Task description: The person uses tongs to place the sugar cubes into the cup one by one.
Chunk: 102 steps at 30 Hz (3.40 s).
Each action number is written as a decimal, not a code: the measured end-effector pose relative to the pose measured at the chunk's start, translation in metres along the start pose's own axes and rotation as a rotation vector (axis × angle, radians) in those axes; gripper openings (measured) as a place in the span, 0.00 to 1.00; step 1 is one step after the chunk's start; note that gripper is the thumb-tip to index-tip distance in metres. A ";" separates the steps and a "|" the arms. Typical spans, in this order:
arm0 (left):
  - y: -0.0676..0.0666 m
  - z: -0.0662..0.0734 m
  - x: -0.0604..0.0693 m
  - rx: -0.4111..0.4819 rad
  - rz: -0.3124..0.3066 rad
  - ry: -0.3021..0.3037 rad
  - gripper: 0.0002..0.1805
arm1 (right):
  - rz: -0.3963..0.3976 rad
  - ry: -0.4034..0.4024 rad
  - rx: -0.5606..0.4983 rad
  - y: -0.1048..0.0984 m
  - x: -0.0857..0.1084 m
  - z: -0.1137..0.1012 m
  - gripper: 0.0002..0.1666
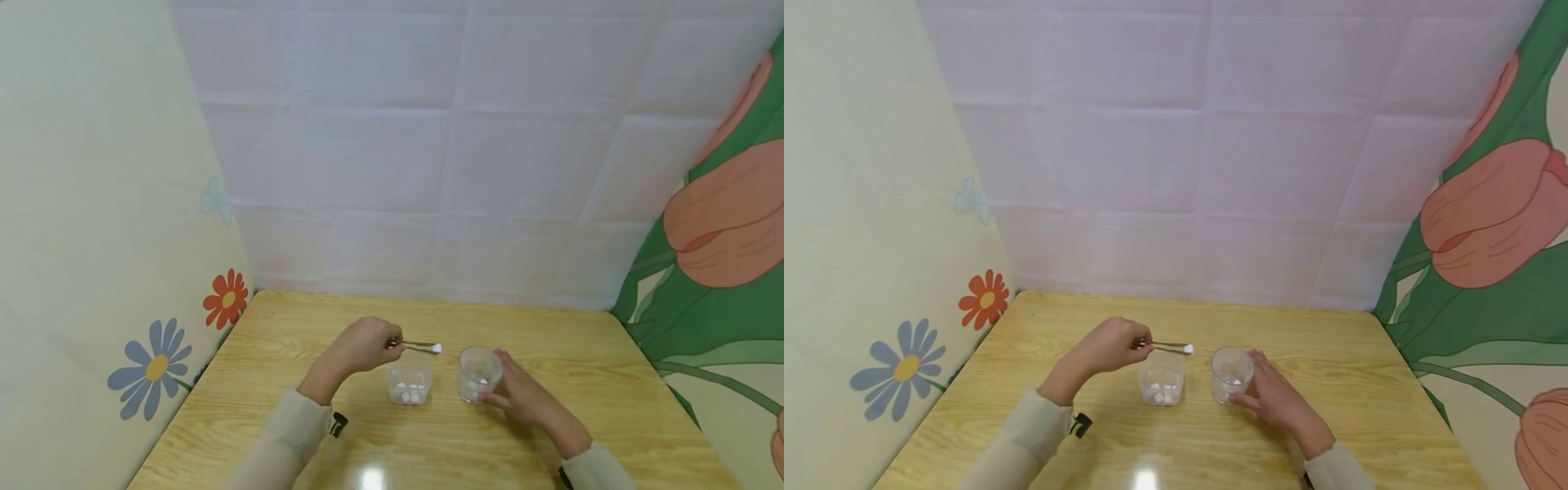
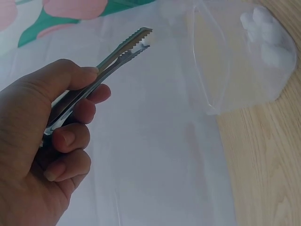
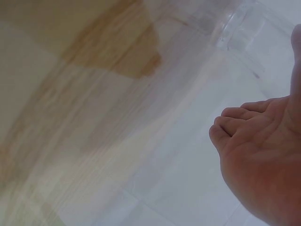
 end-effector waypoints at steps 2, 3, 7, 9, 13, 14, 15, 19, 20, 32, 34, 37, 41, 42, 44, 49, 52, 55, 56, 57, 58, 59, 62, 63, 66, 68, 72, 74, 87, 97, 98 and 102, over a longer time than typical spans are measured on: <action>0.001 0.001 -0.002 0.007 -0.005 -0.004 0.07 | -0.001 -0.003 -0.004 0.000 0.000 0.000 0.57; 0.001 0.002 -0.003 0.012 -0.008 -0.005 0.07 | -0.003 -0.003 -0.009 0.001 0.000 0.000 0.56; 0.003 0.007 -0.006 0.029 -0.014 -0.002 0.06 | -0.009 -0.011 -0.014 0.002 0.000 0.001 0.55; 0.004 0.010 -0.008 0.025 -0.014 0.006 0.06 | -0.007 -0.013 -0.015 0.002 0.000 0.001 0.55; 0.008 0.014 -0.012 0.019 -0.014 0.018 0.06 | 0.001 -0.024 -0.011 0.000 0.000 0.000 0.54; 0.009 0.015 -0.013 0.018 -0.015 0.020 0.06 | 0.003 -0.024 -0.010 0.000 -0.001 0.000 0.54; 0.009 0.015 -0.013 0.021 -0.016 0.019 0.05 | 0.004 -0.026 -0.008 0.000 -0.001 -0.001 0.54; 0.013 0.016 -0.016 0.029 -0.020 0.015 0.06 | 0.005 -0.028 -0.007 -0.001 -0.002 -0.001 0.54; 0.014 0.016 -0.017 0.027 -0.019 0.016 0.06 | 0.006 -0.026 -0.008 -0.001 -0.002 -0.001 0.55; 0.024 0.029 -0.029 0.016 -0.013 0.059 0.06 | -0.001 -0.018 -0.011 0.002 -0.002 0.001 0.54; 0.025 0.032 -0.030 0.013 -0.016 0.064 0.06 | -0.005 -0.013 -0.009 0.003 -0.002 0.002 0.54; 0.028 0.035 -0.034 0.009 -0.023 0.072 0.07 | -0.003 -0.008 -0.009 0.003 -0.002 0.003 0.55; 0.032 0.039 -0.037 -0.002 -0.031 0.074 0.07 | 0.000 -0.011 -0.014 0.003 -0.003 0.003 0.54; 0.032 0.040 -0.038 -0.004 -0.032 0.072 0.07 | -0.001 -0.009 -0.016 0.003 -0.003 0.003 0.54; 0.033 0.040 -0.038 -0.005 -0.037 0.067 0.07 | -0.005 -0.007 -0.018 0.004 -0.003 0.003 0.54; 0.040 0.038 -0.039 -0.008 -0.048 0.053 0.07 | -0.017 0.004 -0.027 0.005 -0.002 0.003 0.55; 0.046 0.038 -0.040 -0.005 -0.061 0.048 0.07 | -0.017 0.014 -0.023 0.004 -0.002 0.003 0.56; 0.048 0.040 -0.039 0.000 -0.065 0.053 0.07 | -0.019 0.018 -0.013 0.003 -0.001 0.002 0.56; 0.049 0.041 -0.039 0.003 -0.063 0.056 0.07 | -0.019 0.019 -0.015 0.003 -0.001 0.002 0.56; 0.050 0.042 -0.040 0.004 -0.062 0.060 0.07 | -0.020 0.017 -0.012 0.003 -0.001 0.001 0.57; 0.051 0.043 -0.040 0.001 -0.060 0.064 0.07 | -0.020 0.015 -0.011 0.002 -0.001 0.001 0.57; 0.051 0.044 -0.040 -0.001 -0.059 0.066 0.07 | -0.021 0.014 -0.009 0.003 -0.001 0.001 0.56; 0.054 0.046 -0.042 -0.011 -0.060 0.067 0.07 | -0.018 0.012 -0.006 0.002 -0.001 0.002 0.56; 0.055 0.046 -0.043 -0.014 -0.063 0.066 0.07 | -0.018 0.011 -0.004 0.002 -0.001 0.002 0.56; 0.057 0.047 -0.045 -0.023 -0.071 0.057 0.07 | -0.017 0.009 -0.004 0.002 -0.001 0.002 0.56; 0.057 0.048 -0.045 -0.022 -0.077 0.052 0.07 | -0.019 0.008 -0.004 0.002 -0.001 0.001 0.56; 0.058 0.049 -0.047 -0.030 -0.079 0.048 0.08 | -0.023 0.009 -0.016 0.002 -0.001 0.001 0.55; 0.058 0.051 -0.048 -0.038 -0.075 0.050 0.08 | -0.023 0.006 -0.019 0.002 -0.001 0.001 0.55; 0.062 0.055 -0.050 -0.057 -0.066 0.060 0.10 | -0.023 0.013 -0.017 0.002 0.000 0.001 0.56; 0.068 0.055 -0.053 -0.084 -0.081 0.061 0.11 | -0.031 0.018 -0.023 0.004 -0.001 0.002 0.56; 0.069 0.055 -0.053 -0.085 -0.085 0.060 0.11 | -0.031 0.020 -0.028 0.005 -0.001 0.002 0.56; 0.071 0.056 -0.055 -0.093 -0.094 0.051 0.13 | -0.031 0.017 -0.029 0.004 -0.001 0.002 0.56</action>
Point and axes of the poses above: each hand's wrist, its own x-axis away from the middle knuckle, its own y-axis out of the palm, z = x × y, the point moved 10 cm from there along -x, towards the middle knuckle, and after that the axes turned 8 degrees about -y, right-handed, at the moved point
